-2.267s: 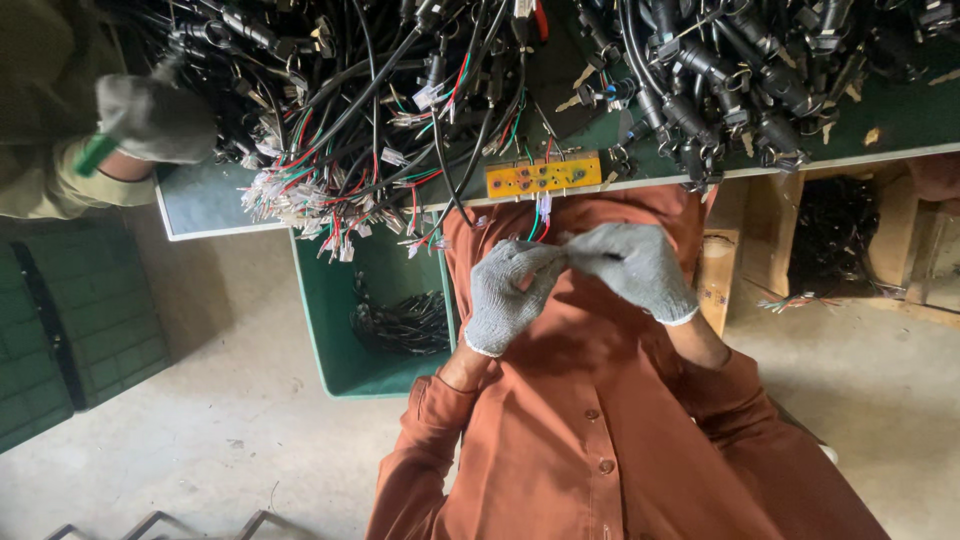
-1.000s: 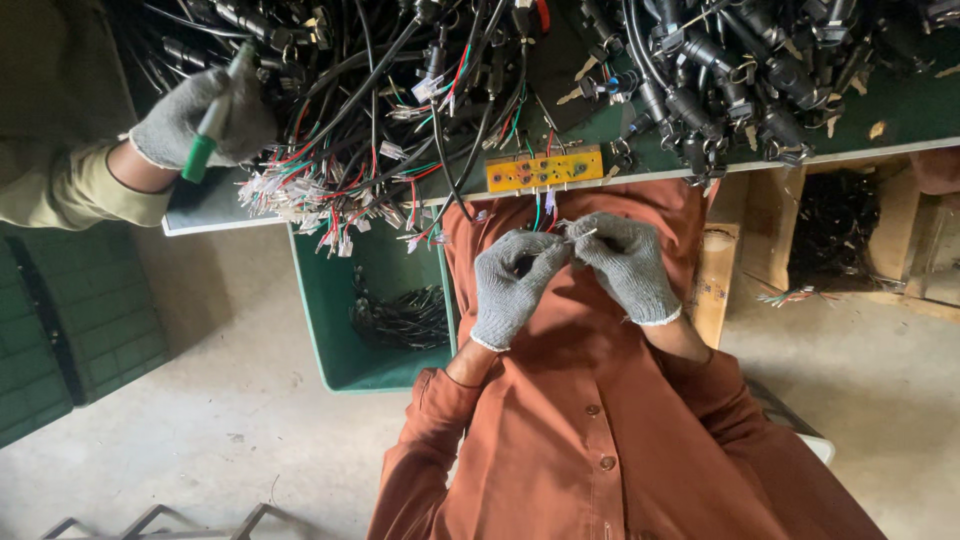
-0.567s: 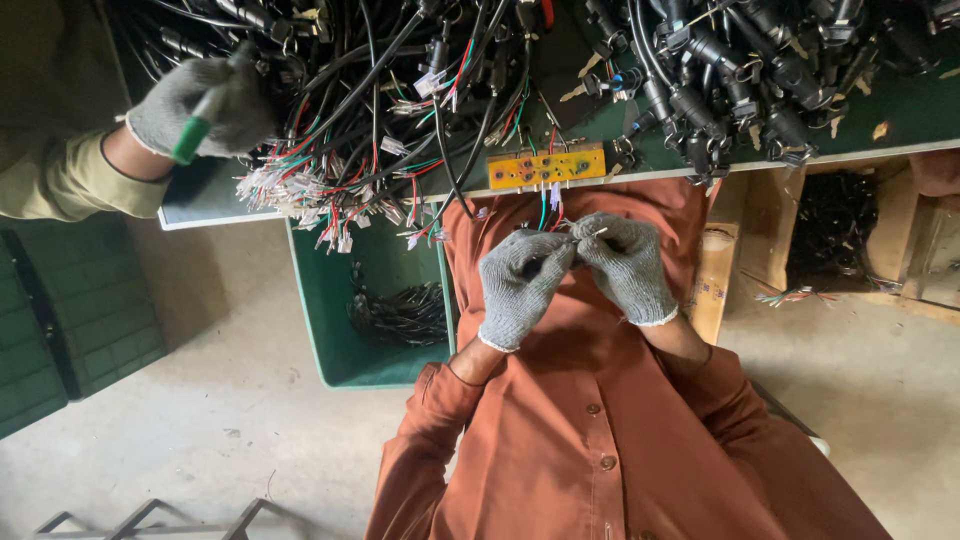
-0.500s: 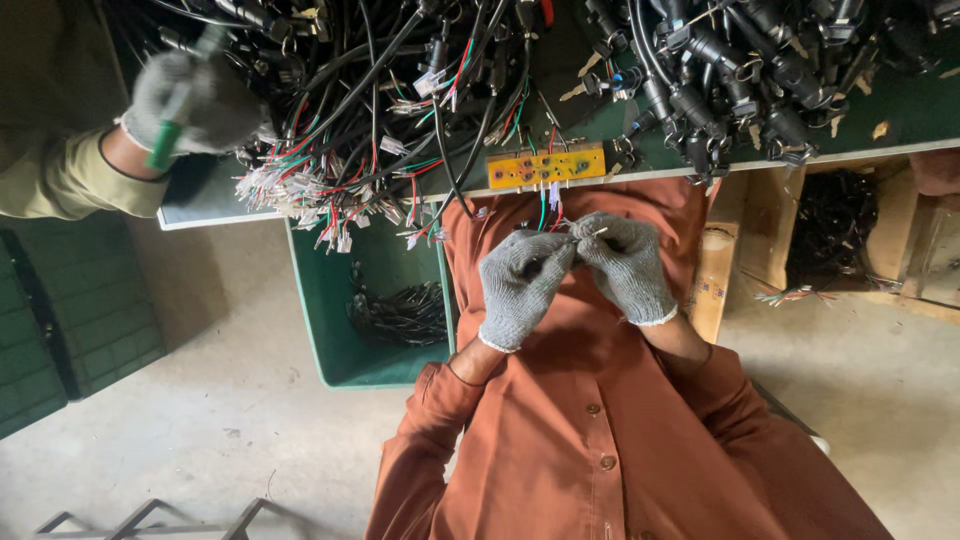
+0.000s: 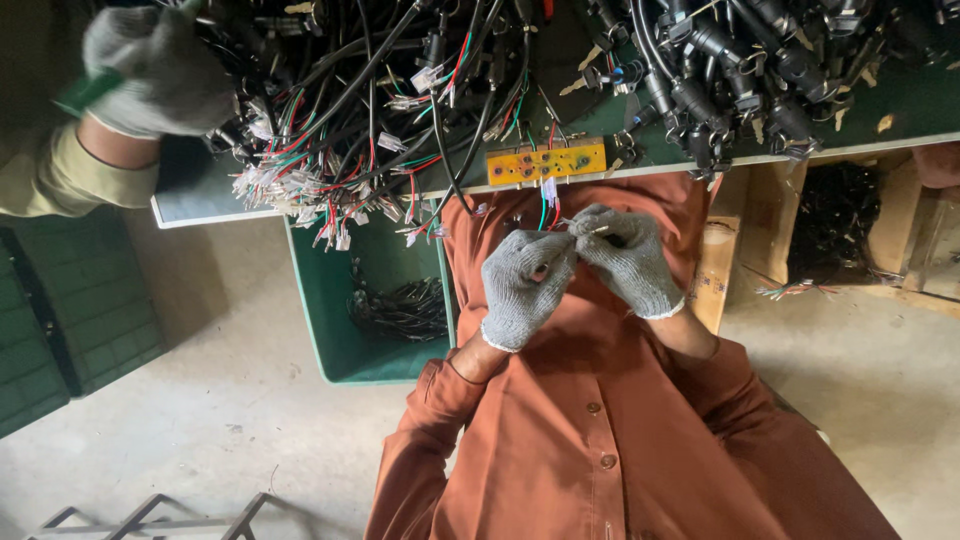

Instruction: The person repeatedly picks up electrical components with wires from a table, connects them to a yellow testing device, and places them into a green bin. Another person is visible working on similar components nearby.

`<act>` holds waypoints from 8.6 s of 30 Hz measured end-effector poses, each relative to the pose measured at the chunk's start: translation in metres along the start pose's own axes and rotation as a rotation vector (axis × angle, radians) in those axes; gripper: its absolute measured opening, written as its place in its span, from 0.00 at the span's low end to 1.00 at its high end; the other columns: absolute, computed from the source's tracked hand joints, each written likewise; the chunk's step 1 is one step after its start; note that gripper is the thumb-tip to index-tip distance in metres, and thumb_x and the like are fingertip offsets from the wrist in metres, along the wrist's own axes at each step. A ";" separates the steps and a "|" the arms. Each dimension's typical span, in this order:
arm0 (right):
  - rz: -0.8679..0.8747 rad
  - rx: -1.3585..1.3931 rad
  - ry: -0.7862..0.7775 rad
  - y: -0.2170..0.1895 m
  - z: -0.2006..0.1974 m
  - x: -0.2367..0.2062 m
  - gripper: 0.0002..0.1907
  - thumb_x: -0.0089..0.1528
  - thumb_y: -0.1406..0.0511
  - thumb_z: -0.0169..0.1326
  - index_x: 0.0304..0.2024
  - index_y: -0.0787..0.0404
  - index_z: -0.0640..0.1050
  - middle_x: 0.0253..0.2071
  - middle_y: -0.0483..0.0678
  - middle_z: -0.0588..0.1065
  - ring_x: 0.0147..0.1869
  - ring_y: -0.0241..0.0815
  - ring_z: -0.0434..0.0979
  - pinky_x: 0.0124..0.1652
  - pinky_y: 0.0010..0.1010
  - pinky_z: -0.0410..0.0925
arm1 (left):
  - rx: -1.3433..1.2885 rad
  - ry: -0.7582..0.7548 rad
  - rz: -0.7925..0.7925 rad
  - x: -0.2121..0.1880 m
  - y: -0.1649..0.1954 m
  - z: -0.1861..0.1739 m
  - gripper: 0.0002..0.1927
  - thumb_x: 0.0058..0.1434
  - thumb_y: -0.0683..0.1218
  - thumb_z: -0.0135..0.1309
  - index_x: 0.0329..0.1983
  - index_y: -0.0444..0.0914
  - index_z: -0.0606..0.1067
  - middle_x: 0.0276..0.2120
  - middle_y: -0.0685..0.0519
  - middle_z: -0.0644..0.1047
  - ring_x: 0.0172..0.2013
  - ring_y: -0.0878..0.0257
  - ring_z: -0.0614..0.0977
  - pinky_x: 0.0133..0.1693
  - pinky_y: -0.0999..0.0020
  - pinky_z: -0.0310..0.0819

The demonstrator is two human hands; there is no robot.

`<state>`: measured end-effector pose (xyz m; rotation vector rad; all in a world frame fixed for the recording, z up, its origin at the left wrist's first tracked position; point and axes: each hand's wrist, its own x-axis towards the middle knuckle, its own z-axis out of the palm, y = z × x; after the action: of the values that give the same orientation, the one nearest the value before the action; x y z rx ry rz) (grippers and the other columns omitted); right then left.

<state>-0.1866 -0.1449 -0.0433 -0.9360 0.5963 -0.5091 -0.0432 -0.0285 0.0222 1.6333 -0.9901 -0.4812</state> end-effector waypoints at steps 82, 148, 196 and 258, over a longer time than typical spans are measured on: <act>-0.042 -0.963 -0.390 -0.092 0.026 0.026 0.07 0.61 0.63 0.59 0.36 0.60 0.82 0.28 0.47 0.78 0.30 0.41 0.77 0.30 0.31 0.68 | -0.426 -0.730 -0.298 0.048 -0.033 -0.034 0.28 0.69 0.64 0.53 0.29 0.35 0.76 0.22 0.58 0.74 0.24 0.71 0.72 0.27 0.72 0.66; 0.579 -1.398 0.360 -0.085 -0.165 -0.059 0.05 0.61 0.71 0.56 0.39 0.65 0.78 0.36 0.45 0.77 0.39 0.38 0.76 0.39 0.30 0.71 | -0.308 -0.055 -0.413 0.018 -0.050 -0.001 0.19 0.73 0.49 0.49 0.59 0.32 0.74 0.52 0.50 0.79 0.52 0.65 0.78 0.55 0.70 0.72; -0.002 -0.940 -0.567 -0.022 0.037 0.015 0.09 0.67 0.67 0.55 0.48 0.64 0.76 0.37 0.53 0.76 0.38 0.48 0.77 0.40 0.38 0.70 | -0.301 0.051 -0.143 0.048 0.031 -0.033 0.19 0.73 0.47 0.51 0.59 0.30 0.67 0.44 0.43 0.74 0.42 0.61 0.78 0.45 0.61 0.73; -0.087 -0.497 0.287 0.007 0.023 0.053 0.11 0.65 0.64 0.60 0.40 0.69 0.81 0.30 0.42 0.79 0.32 0.27 0.77 0.32 0.22 0.70 | -0.017 0.087 -0.169 0.035 -0.098 0.023 0.06 0.63 0.43 0.55 0.38 0.34 0.78 0.25 0.46 0.75 0.24 0.60 0.74 0.30 0.65 0.68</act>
<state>-0.1315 -0.1614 -0.0520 -1.3750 0.9716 -0.5908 -0.0061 -0.0663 -0.0697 1.7162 -0.7856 -0.5255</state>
